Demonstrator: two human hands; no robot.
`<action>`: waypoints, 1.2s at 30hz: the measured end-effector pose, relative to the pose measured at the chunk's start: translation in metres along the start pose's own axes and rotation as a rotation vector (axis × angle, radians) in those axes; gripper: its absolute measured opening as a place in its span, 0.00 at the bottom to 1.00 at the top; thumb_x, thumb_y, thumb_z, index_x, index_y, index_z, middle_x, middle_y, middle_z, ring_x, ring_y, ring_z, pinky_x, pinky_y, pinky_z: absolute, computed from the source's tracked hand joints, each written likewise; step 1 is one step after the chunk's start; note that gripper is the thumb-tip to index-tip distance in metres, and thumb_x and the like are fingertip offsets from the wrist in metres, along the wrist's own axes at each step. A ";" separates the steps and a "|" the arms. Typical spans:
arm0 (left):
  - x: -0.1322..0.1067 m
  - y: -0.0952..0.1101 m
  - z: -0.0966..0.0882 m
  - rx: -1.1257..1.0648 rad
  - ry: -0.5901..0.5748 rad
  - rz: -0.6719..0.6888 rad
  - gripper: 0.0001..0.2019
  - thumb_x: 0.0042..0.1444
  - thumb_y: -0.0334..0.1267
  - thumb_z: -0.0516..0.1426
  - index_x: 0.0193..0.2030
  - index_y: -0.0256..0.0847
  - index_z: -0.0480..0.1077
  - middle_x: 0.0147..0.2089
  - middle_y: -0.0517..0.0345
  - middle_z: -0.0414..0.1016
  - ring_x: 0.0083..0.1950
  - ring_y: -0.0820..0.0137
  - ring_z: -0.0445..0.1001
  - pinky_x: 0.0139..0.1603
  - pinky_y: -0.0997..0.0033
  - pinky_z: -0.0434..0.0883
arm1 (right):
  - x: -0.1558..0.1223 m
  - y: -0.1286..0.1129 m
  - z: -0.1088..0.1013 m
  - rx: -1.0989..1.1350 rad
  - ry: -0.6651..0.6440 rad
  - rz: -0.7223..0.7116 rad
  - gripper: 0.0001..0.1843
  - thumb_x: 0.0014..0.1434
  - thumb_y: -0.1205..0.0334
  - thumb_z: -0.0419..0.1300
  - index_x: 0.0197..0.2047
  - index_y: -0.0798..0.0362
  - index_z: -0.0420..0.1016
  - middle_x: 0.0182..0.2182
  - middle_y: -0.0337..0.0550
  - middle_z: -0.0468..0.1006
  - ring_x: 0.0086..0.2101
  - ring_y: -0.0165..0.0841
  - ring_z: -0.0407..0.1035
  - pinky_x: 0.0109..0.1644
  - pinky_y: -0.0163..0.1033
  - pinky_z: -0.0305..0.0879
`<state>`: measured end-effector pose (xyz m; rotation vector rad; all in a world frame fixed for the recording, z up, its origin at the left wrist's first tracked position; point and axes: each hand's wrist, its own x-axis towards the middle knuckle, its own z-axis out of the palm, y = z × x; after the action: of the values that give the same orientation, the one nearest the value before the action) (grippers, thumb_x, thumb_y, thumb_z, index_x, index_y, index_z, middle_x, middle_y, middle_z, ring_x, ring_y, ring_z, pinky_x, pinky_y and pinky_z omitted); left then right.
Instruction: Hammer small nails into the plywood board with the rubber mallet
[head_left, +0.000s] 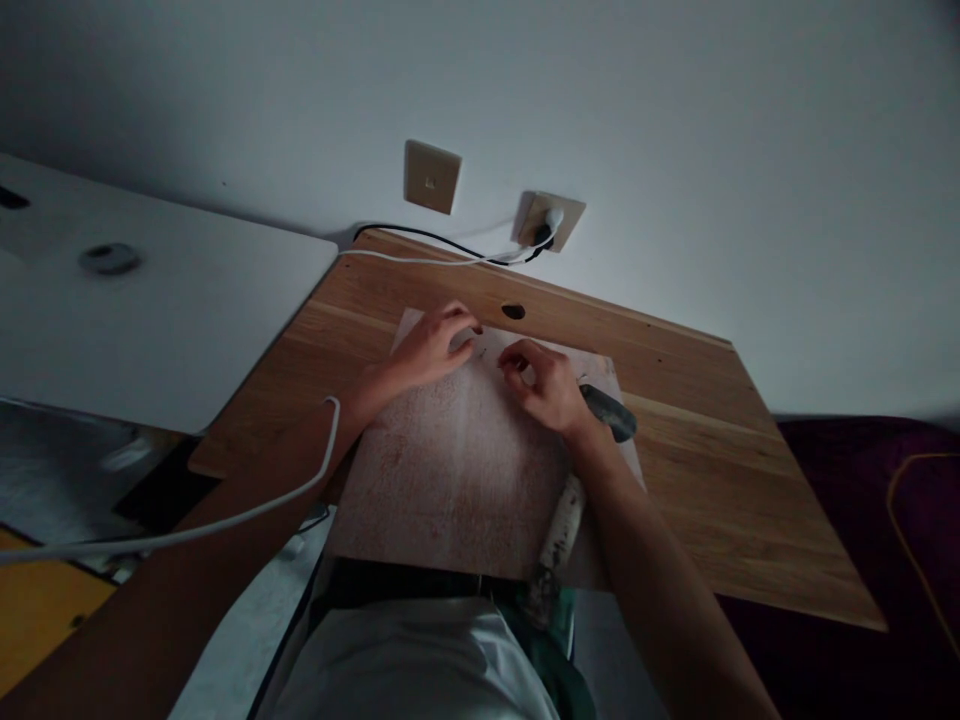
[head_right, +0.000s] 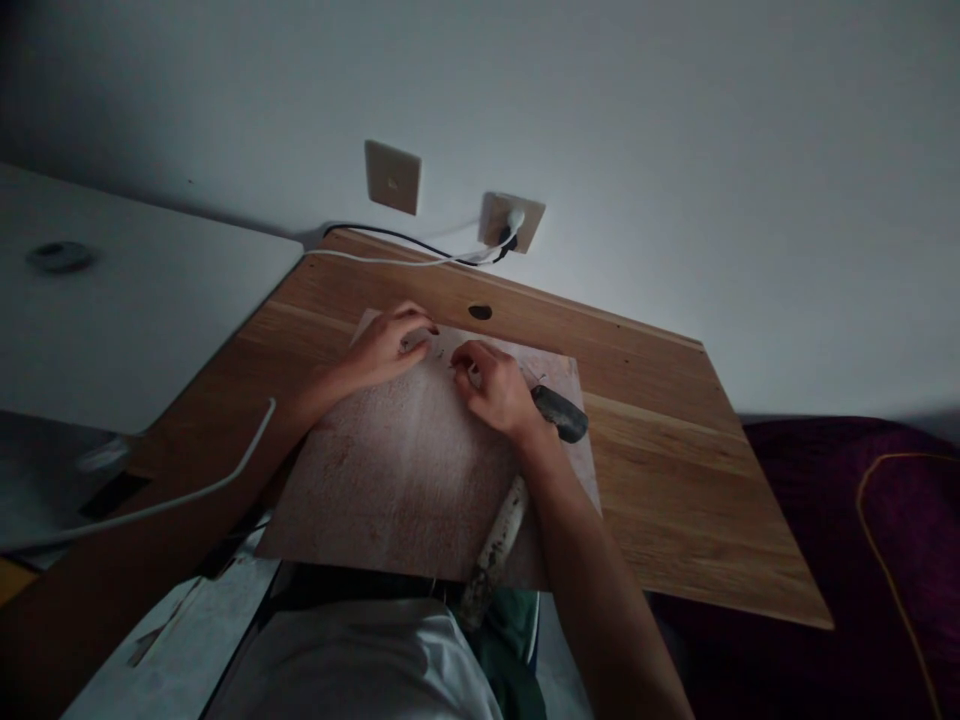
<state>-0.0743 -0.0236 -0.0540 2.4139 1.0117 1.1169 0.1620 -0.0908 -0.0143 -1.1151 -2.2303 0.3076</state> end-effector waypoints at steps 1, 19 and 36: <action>0.000 0.001 0.000 0.010 -0.016 0.021 0.08 0.64 0.29 0.62 0.48 0.43 0.77 0.53 0.53 0.78 0.58 0.61 0.79 0.62 0.57 0.75 | 0.000 -0.001 0.000 0.000 -0.042 -0.012 0.07 0.64 0.67 0.56 0.41 0.49 0.75 0.36 0.44 0.82 0.35 0.38 0.77 0.45 0.44 0.74; -0.003 0.007 0.002 0.124 -0.141 0.137 0.12 0.69 0.33 0.61 0.54 0.45 0.82 0.58 0.47 0.79 0.63 0.55 0.75 0.68 0.46 0.71 | -0.003 -0.002 0.007 -0.741 0.034 0.226 0.13 0.74 0.63 0.56 0.44 0.54 0.82 0.40 0.60 0.84 0.44 0.51 0.71 0.47 0.53 0.66; -0.001 0.010 0.000 0.097 -0.186 0.157 0.13 0.71 0.32 0.58 0.54 0.47 0.83 0.50 0.52 0.87 0.55 0.58 0.78 0.60 0.52 0.73 | -0.002 -0.003 0.006 -0.711 -0.005 0.157 0.15 0.70 0.71 0.53 0.45 0.51 0.82 0.41 0.58 0.84 0.45 0.52 0.69 0.48 0.53 0.62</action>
<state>-0.0699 -0.0315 -0.0489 2.6555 0.8473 0.8879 0.1568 -0.0938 -0.0185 -1.6442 -2.3163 -0.4647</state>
